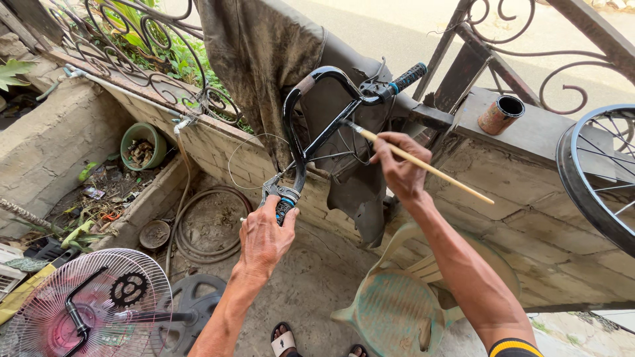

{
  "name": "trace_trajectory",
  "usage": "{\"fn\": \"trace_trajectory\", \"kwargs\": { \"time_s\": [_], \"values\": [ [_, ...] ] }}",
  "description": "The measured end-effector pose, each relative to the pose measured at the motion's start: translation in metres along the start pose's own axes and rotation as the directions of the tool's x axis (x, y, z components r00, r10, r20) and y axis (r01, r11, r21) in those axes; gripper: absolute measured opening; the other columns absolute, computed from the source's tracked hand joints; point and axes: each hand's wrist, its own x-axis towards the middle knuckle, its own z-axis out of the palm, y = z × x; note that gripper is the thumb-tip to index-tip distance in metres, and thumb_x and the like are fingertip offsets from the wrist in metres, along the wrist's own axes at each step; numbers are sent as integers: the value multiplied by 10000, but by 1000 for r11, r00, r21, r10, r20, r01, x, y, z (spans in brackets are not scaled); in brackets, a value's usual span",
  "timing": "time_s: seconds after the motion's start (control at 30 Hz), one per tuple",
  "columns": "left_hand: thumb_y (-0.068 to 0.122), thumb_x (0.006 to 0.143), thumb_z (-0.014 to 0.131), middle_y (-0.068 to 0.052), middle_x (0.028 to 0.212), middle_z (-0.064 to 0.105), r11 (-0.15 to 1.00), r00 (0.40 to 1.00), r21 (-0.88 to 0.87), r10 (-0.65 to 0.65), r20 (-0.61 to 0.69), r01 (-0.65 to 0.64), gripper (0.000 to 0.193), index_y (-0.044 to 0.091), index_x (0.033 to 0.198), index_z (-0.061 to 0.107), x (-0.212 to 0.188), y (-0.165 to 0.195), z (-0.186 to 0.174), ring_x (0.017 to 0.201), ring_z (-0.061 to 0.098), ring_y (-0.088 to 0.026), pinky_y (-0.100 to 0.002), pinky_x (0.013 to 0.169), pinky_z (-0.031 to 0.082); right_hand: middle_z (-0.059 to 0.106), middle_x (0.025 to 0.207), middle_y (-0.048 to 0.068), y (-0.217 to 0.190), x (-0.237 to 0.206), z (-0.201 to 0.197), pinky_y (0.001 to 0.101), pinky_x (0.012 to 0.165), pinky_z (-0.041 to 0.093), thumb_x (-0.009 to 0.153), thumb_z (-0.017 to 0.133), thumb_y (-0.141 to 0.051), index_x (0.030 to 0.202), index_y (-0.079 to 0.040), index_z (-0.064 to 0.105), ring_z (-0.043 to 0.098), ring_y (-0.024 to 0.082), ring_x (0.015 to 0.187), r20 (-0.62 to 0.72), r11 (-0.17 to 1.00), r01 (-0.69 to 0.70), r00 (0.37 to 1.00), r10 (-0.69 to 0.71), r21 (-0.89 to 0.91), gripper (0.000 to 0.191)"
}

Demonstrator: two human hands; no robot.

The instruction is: The person paints a bicycle handlebar and stem assembly with black paint using a long-handled brush, holding the grip area with the other hand and rotating the assembly to reach different sides. They dip the brush into a paint can on the ledge and continue coating the metal surfaces.

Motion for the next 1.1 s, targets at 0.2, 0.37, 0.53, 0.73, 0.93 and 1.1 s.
{"fn": "trace_trajectory", "kwargs": {
  "time_s": [0.2, 0.37, 0.53, 0.73, 0.93, 1.1],
  "values": [
    [324, 893, 729, -146, 829, 745, 1000, 999, 12, 24, -27, -24, 290, 74, 1013, 644, -4, 2, -1, 775, 731, -373, -492, 699, 558, 765, 893, 124, 9, 16, -15, 233, 580, 597, 999, 742, -60, 1106, 21, 745, 743, 133, 710, -120, 967, 109, 983, -139, -231, 134],
    [331, 902, 715, -132, 822, 749, 1000, 1000, 24, -9, 18, 9, 297, 76, 1031, 636, -4, 4, -2, 767, 744, -348, -485, 701, 565, 773, 884, 114, 5, 2, -15, 227, 562, 592, 986, 748, -62, 1085, 7, 757, 743, 123, 699, 45, 930, 217, 976, -213, -297, 121],
    [333, 910, 707, -130, 822, 749, 1000, 1000, 25, -5, 18, 5, 293, 78, 1038, 636, -5, 4, -2, 769, 745, -345, -482, 709, 564, 767, 919, 115, -1, 4, -13, 231, 604, 615, 997, 742, -54, 1108, 9, 744, 753, 129, 744, -81, 974, 131, 986, -148, -187, 128],
    [341, 908, 707, -131, 820, 749, 1000, 1000, 28, -8, 20, 7, 295, 75, 1015, 638, -4, 3, 0, 782, 742, -349, -493, 729, 557, 764, 940, 120, -19, 3, -10, 235, 616, 613, 989, 739, -29, 1123, 29, 731, 755, 137, 760, -77, 976, 145, 984, -160, -164, 147],
    [348, 898, 715, -141, 835, 748, 1000, 1000, 30, -3, 8, 3, 306, 77, 1017, 639, -5, -2, 2, 793, 733, -371, -502, 729, 554, 761, 952, 130, -38, -1, 5, 241, 625, 630, 992, 730, -10, 1116, 34, 732, 758, 142, 773, -25, 985, 161, 986, -163, -69, 131],
    [359, 904, 714, -144, 845, 752, 999, 999, 24, -28, 28, 28, 315, 75, 1018, 639, -5, -3, 1, 801, 736, -374, -501, 738, 557, 768, 964, 132, -48, -3, 21, 240, 637, 642, 996, 729, -16, 1136, 29, 732, 765, 143, 782, 2, 985, 173, 985, -173, -28, 147]
  ]
}}
